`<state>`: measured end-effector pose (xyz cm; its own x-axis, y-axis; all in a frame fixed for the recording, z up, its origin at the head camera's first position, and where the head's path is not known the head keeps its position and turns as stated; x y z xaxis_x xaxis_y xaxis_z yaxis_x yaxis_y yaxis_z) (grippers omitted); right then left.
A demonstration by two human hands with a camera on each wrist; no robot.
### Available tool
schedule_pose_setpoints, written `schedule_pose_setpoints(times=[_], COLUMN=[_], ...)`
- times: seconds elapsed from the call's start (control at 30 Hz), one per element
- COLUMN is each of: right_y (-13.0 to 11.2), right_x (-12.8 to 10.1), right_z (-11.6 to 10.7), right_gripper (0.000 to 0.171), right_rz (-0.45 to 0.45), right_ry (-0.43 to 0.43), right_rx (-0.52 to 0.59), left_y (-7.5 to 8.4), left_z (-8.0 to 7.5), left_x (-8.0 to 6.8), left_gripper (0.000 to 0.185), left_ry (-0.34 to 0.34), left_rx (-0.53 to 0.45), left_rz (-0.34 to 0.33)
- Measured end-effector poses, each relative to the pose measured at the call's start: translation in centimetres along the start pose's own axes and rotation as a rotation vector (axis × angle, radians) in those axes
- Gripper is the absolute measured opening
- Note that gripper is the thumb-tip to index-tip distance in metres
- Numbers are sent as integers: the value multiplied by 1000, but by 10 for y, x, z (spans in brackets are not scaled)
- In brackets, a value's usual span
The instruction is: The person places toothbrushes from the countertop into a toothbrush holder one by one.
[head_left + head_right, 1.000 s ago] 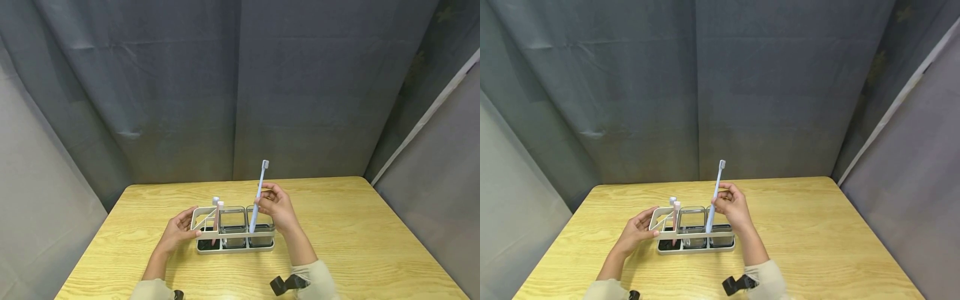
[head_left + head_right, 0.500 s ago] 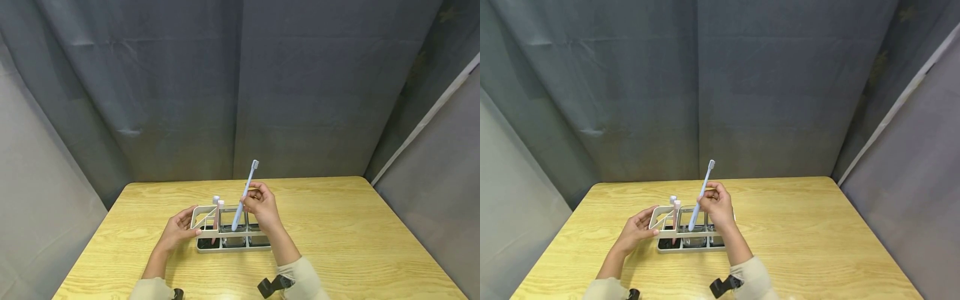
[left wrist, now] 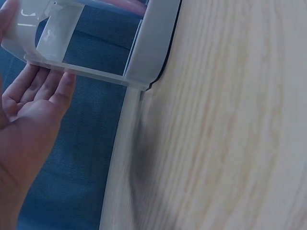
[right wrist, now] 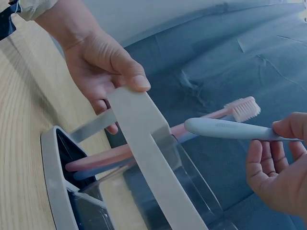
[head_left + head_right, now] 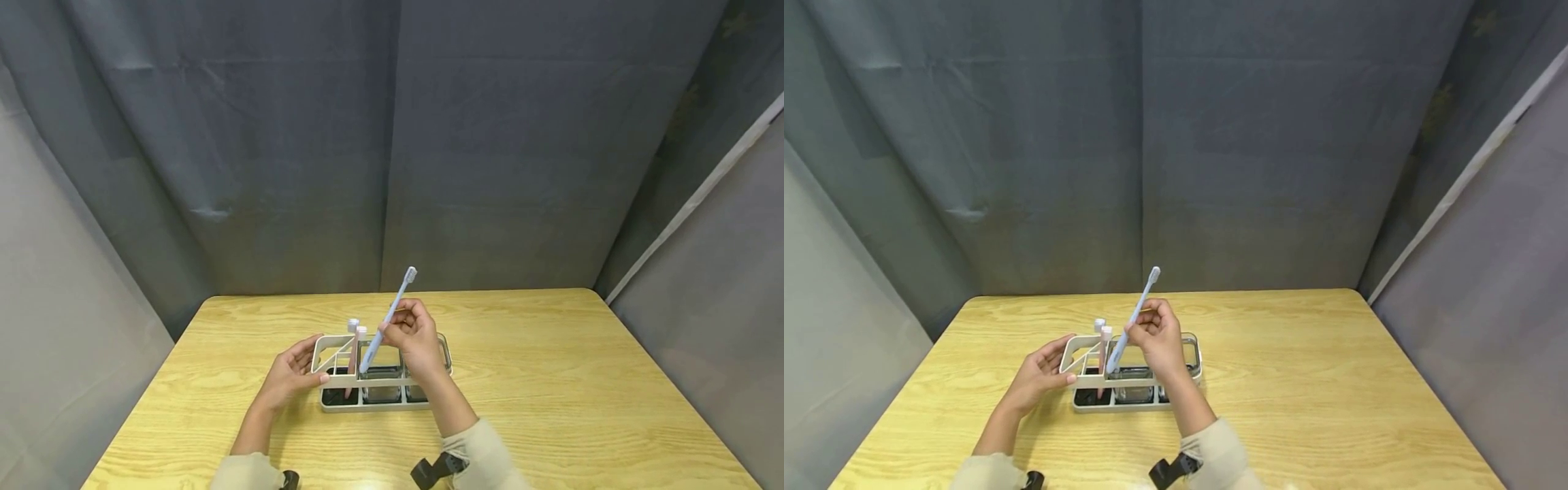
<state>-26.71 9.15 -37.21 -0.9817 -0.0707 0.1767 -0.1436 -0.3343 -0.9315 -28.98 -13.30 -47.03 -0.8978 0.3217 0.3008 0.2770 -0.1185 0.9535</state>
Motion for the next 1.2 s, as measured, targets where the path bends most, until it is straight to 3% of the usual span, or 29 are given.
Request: schedule_pose_setpoints(times=[0.13, 0.47, 0.77, 1.2], right_y=[2, 10, 14, 29], right_x=[-1, -3, -2, 0], right_z=[6, 17, 22, 31], right_gripper=[28, 14, 13, 6], right_rz=[-8, 25, 13, 74], right_ry=[-32, -88, -63, -156], right_rx=[-6, -148, -336, -537], left_y=[2, 0, -2, 0], left_z=[1, -1, -1, -2], left_x=[1, 1, 1, 0], left_gripper=[76, 77, 78, 77], left_ry=[-1, 17, 12, 16], left_rx=[-7, -5, -15, -5], left_rz=[-3, -33, -42, -51])
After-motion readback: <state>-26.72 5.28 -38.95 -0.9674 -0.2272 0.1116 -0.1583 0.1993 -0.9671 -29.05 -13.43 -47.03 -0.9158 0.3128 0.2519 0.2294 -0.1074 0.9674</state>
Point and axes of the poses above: each hand's wrist, its own x-axis towards the middle knuckle, its own z-axis out of the palm, y = z × x, the point moved 7 cm from there along x, towards the middle knuckle, and after that the axes turned 8 degrees about z, right-handed, at the moved point
